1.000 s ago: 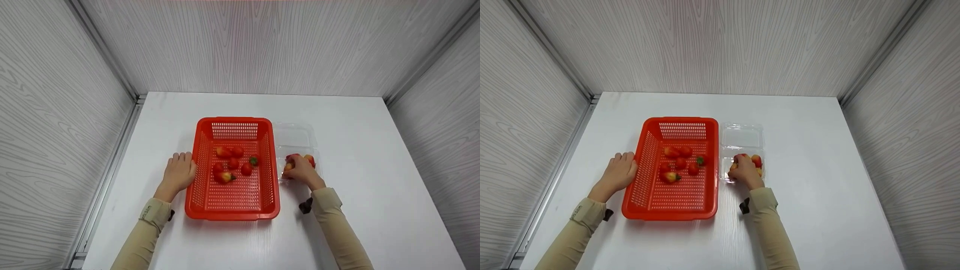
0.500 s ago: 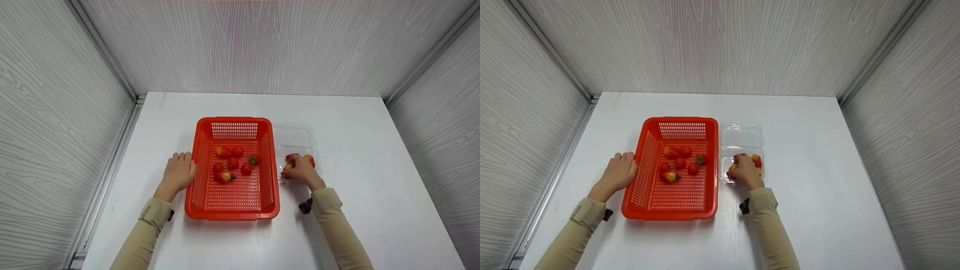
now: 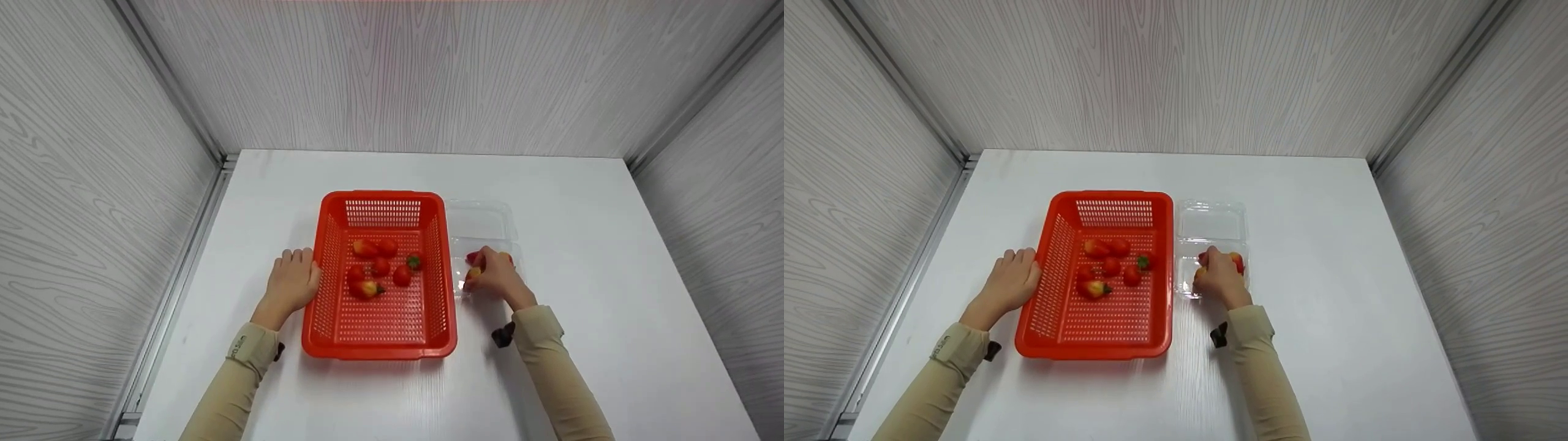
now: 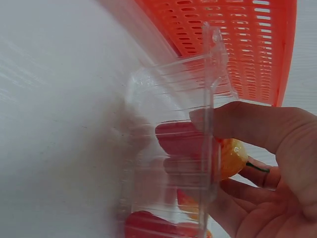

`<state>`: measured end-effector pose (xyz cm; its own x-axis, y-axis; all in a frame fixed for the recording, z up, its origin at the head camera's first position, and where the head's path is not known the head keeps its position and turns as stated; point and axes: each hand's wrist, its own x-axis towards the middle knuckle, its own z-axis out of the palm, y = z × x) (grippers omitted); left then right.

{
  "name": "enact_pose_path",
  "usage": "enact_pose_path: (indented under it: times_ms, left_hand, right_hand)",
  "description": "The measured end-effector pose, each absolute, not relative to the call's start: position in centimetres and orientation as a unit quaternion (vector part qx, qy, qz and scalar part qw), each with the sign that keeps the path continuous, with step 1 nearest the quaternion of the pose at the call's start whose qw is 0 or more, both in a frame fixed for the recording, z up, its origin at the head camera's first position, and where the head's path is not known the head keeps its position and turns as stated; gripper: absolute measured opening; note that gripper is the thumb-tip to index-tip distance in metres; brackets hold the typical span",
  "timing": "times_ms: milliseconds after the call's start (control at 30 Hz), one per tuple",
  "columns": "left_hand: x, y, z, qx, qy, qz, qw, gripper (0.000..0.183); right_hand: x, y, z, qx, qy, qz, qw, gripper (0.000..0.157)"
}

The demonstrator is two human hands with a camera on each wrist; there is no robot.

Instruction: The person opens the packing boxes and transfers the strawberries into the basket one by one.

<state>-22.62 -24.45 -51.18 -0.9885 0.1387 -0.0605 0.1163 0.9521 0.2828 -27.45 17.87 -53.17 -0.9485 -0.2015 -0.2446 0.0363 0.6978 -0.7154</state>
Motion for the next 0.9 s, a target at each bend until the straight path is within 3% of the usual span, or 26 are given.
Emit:
enact_pose_path:
  times_ms: [167, 567, 900]
  left_hand:
    - [-22.6, -24.5, -51.1, 0.065, 0.987, 0.142, 0.034, 0.026]
    - [-22.5, -24.4, -51.1, 0.07, 0.989, 0.127, 0.027, 0.026]
    - [-22.6, -24.3, -50.9, 0.081, 0.989, 0.12, 0.021, 0.026]
  right_hand:
    - [-27.4, 17.8, -52.0, -0.031, 0.906, -0.4, 0.138, 0.04]
    - [-27.9, 16.5, -49.1, -0.038, 0.89, -0.453, -0.029, 0.041]
    - [-27.0, 14.0, -46.6, -0.078, 0.847, -0.525, -0.005, 0.038]
